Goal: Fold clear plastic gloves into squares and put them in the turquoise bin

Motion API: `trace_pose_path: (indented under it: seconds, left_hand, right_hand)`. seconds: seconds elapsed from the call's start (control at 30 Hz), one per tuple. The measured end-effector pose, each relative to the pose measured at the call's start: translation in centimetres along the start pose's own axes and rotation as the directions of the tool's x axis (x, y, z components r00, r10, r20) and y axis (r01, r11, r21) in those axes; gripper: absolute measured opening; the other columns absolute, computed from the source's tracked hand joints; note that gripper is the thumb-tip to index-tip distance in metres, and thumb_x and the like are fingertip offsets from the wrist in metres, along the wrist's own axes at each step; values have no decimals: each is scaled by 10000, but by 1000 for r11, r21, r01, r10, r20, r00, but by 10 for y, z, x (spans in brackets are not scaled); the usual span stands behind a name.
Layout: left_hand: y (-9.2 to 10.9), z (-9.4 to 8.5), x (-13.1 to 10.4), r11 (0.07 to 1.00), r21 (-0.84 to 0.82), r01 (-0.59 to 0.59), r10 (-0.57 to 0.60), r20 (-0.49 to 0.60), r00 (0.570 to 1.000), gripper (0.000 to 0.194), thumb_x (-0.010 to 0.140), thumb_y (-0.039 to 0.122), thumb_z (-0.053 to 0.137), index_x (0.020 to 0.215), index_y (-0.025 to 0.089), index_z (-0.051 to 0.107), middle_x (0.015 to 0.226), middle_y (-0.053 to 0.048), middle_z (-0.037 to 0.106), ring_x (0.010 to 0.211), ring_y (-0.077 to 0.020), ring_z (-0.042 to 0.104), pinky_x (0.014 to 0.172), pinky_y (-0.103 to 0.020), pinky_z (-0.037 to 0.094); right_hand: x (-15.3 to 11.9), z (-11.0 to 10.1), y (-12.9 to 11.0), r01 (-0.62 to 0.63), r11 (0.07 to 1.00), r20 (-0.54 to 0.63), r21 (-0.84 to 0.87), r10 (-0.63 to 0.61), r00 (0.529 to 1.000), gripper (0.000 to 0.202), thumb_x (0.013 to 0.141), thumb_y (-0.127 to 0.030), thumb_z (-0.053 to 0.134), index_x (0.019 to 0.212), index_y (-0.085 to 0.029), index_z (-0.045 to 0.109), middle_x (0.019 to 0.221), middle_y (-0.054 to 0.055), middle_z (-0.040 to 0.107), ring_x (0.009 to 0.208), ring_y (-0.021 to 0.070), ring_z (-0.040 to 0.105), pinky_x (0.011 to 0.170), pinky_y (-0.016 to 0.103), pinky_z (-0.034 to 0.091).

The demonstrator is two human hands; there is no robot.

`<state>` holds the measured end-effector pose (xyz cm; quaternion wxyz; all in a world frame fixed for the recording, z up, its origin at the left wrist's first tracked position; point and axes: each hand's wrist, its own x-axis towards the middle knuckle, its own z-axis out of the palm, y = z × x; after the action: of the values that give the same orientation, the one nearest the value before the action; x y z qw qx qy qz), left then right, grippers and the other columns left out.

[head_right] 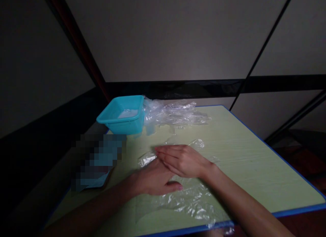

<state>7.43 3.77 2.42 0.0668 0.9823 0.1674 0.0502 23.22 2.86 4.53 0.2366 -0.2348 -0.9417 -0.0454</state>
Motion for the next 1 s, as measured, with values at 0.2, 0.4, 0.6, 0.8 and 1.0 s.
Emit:
trace_pose_path:
  seconds: [0.2,0.4,0.6,0.8,1.0]
  left_hand:
    - [-1,3,0,1000,-8,4,-4,0,1000,356,844,445,450,1056,191,584,1051,-40,639,993,-224,556,884,-341,387]
    - [-3,-1,2,998,43,-38,39,-18,999,541,847,507,412,1292,200,385,1349,-44,415,1269,-236,291,1068,-397,125]
    - [-3,2,1,999,6,-36,36,-12,999,582,857,505,397,1337,191,307,1391,-53,357,1313,-225,219,1080,-402,58]
    - [-9,1,3,963,-263,-53,30,-89,996,615,787,462,550,1312,204,360,1367,-56,397,1278,-219,308,1077,-404,152]
    - [-14,7,6,888,-409,211,-346,-291,892,388,825,214,468,1207,143,472,1268,-82,506,1176,-188,448,1000,-328,350]
  right_hand:
    - [-1,4,2,-114,983,95,141,101,990,369,915,-194,337,1246,-78,449,1307,108,474,1208,153,418,987,325,402]
    - [-18,12,30,-421,885,258,197,368,893,468,935,-292,236,1357,-102,311,1385,110,361,1287,177,292,1060,408,274]
    - [-29,18,44,-476,865,359,158,399,844,507,940,-369,168,1380,-134,261,1428,73,270,1321,178,194,1088,456,148]
    - [-37,23,52,-518,844,374,141,439,817,527,935,-427,157,1401,-182,181,1456,28,188,1332,161,149,1096,444,109]
    - [-39,26,57,-523,844,372,122,449,812,526,934,-428,137,1400,-192,194,1454,27,206,1329,160,163,1092,438,122]
